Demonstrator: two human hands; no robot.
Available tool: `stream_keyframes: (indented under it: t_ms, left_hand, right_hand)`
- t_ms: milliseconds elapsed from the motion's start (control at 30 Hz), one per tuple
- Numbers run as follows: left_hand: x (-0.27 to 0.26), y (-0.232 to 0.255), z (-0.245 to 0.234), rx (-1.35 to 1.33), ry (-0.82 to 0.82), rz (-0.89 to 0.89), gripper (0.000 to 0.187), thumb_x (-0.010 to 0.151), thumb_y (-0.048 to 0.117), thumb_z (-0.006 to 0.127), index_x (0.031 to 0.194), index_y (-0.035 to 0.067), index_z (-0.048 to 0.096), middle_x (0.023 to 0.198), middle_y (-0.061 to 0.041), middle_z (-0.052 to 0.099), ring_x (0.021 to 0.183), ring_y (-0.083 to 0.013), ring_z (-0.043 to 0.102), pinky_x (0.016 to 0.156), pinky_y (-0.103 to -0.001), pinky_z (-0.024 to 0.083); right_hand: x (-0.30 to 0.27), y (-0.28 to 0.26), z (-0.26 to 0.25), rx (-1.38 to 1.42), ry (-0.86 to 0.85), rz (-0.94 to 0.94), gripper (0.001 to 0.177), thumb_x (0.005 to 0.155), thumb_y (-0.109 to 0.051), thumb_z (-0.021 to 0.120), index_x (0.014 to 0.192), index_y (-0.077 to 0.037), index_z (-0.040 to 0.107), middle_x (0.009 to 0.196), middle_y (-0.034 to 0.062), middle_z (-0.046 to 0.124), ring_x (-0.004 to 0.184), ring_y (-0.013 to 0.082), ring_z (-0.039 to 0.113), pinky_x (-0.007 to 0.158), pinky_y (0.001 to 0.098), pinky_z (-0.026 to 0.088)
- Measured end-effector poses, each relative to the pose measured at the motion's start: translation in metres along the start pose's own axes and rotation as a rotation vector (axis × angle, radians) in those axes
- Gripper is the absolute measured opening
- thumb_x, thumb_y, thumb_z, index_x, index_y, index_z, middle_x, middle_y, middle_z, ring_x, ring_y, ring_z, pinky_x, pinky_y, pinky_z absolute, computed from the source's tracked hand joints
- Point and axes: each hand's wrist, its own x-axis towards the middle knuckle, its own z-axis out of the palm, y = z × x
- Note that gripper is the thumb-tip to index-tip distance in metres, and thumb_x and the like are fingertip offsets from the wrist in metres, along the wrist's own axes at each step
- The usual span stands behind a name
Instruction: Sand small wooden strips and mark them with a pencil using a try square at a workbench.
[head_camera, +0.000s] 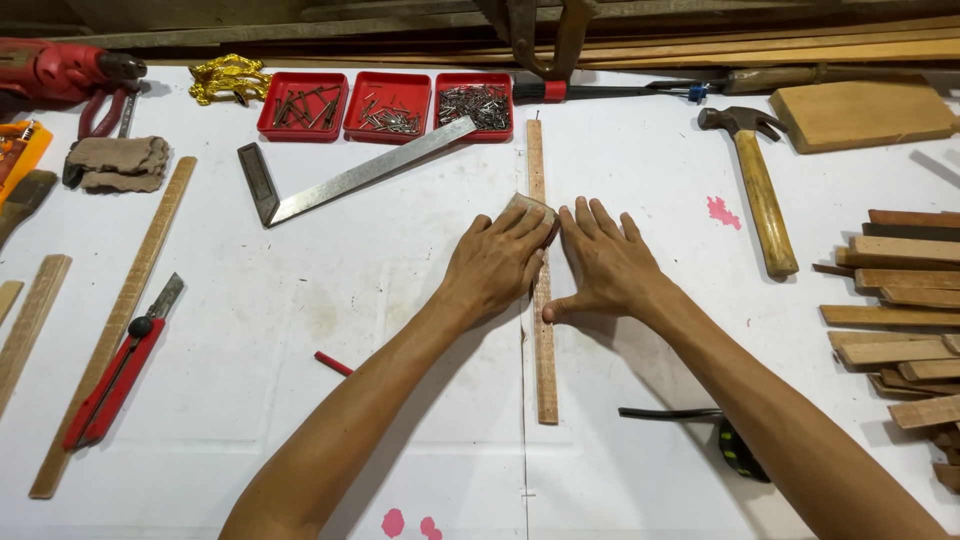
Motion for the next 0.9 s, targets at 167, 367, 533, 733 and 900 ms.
stream_keyframes:
  t_ms: [167, 367, 533, 733, 900]
  left_hand:
    - [-0.041, 0.032, -0.019, 0.008, -0.059, 0.004, 0.047, 0.102, 0.034, 0.047, 0.142, 0.011, 0.055, 0.147, -0.007, 0.057, 0.136, -0.0216, 0.050, 0.093, -0.042, 0.046]
    - [-0.084, 0.049, -0.024, 0.021, -0.067, 0.015, 0.046, 0.101, 0.035, 0.049, 0.141, 0.012, 0.056, 0.146, -0.007, 0.057, 0.137, -0.0223, 0.050, 0.091, -0.041, 0.047]
    - [-0.082, 0.048, -0.025, 0.049, -0.076, 0.013, 0.048, 0.100, 0.035, 0.051, 0.141, 0.009, 0.056, 0.145, -0.008, 0.058, 0.136, -0.0223, 0.050, 0.093, -0.043, 0.047]
    - [-0.045, 0.024, -0.025, 0.083, -0.065, 0.044, 0.047, 0.099, 0.032, 0.050, 0.140, 0.008, 0.056, 0.145, -0.009, 0.058, 0.138, -0.0245, 0.047, 0.089, -0.041, 0.046]
    - [-0.002, -0.001, -0.019, 0.078, -0.135, 0.039, 0.046, 0.102, 0.032, 0.048, 0.140, 0.007, 0.057, 0.146, -0.008, 0.058, 0.139, -0.0217, 0.048, 0.091, -0.040, 0.045]
  right_hand:
    - [-0.010, -0.006, 0.003, 0.039, -0.006, 0.086, 0.146, 0.044, -0.086, 0.081, 0.157, -0.011, 0.028, 0.162, 0.0249, 0.024, 0.151, 0.0410, 0.017, 0.120, 0.0615, 0.018]
    - [-0.017, -0.005, 0.013, 0.062, 0.044, 0.086, 0.133, 0.049, -0.079, 0.084, 0.156, -0.018, 0.034, 0.162, 0.0172, 0.030, 0.151, 0.0369, 0.021, 0.120, 0.0608, 0.020]
    - [-0.017, -0.008, 0.010, 0.002, 0.046, 0.051, 0.128, 0.052, -0.081, 0.080, 0.155, -0.020, 0.035, 0.162, 0.0129, 0.029, 0.151, 0.0340, 0.021, 0.121, 0.0588, 0.019]
    - [-0.003, -0.001, 0.001, 0.011, 0.017, -0.124, 0.131, 0.051, -0.088, 0.075, 0.154, -0.018, 0.035, 0.162, 0.0148, 0.026, 0.152, 0.0334, 0.018, 0.122, 0.0556, 0.016]
    - [0.020, 0.010, -0.005, 0.078, 0.066, -0.237, 0.142, 0.052, -0.094, 0.067, 0.152, -0.001, 0.031, 0.160, 0.0207, 0.028, 0.150, 0.0346, 0.020, 0.121, 0.0516, 0.017]
